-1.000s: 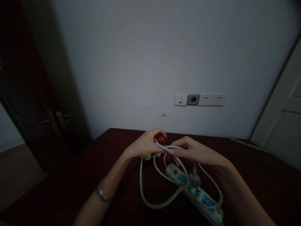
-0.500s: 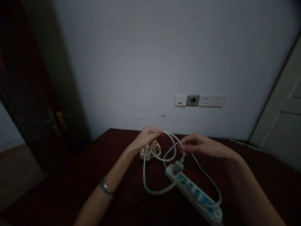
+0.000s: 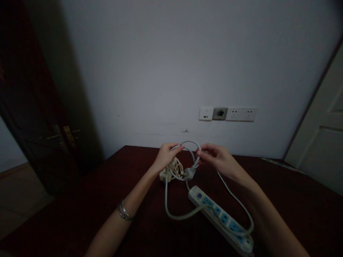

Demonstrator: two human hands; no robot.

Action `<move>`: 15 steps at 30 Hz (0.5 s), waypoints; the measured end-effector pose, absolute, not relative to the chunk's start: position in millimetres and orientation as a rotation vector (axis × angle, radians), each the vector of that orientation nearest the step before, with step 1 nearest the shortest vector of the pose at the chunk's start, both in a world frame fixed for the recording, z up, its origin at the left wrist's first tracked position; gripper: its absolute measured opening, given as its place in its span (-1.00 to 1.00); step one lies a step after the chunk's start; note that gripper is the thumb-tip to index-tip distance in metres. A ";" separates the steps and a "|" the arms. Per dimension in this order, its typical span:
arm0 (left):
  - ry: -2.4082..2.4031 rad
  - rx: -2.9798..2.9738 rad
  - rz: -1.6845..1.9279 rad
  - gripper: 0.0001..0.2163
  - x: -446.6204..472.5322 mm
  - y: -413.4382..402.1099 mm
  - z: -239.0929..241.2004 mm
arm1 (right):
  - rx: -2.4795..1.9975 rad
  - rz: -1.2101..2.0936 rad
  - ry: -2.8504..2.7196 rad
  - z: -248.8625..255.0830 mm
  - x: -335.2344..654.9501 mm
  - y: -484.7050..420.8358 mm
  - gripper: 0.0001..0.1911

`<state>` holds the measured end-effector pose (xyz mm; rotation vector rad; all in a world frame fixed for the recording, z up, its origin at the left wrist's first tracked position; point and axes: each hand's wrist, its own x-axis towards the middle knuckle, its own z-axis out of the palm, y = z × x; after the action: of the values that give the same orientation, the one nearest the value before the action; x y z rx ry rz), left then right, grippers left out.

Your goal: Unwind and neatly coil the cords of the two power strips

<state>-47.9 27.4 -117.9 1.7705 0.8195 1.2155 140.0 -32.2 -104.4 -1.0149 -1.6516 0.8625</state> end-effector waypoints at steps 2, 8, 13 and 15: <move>0.790 1.672 1.181 -0.67 -48.7 26.6 -117.1 | -1.012 0.679 -1.717 -108.7 136.4 -30.7 -0.72; 0.571 1.295 1.071 -0.72 -51.4 23.2 -110.8 | -0.861 0.358 -1.846 -116.7 135.8 -26.1 -0.81; 0.353 1.005 0.974 -0.73 -51.3 22.6 -108.0 | -0.697 1.066 -1.656 -122.6 128.1 -26.5 -0.73; 0.311 0.925 0.963 -0.77 -51.6 24.4 -107.3 | -0.620 1.229 -1.560 -124.0 123.9 -26.0 -0.62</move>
<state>-51.6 24.4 -107.3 0.9247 0.3112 0.9628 123.9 -26.0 -124.0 -0.6198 -1.5599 1.2287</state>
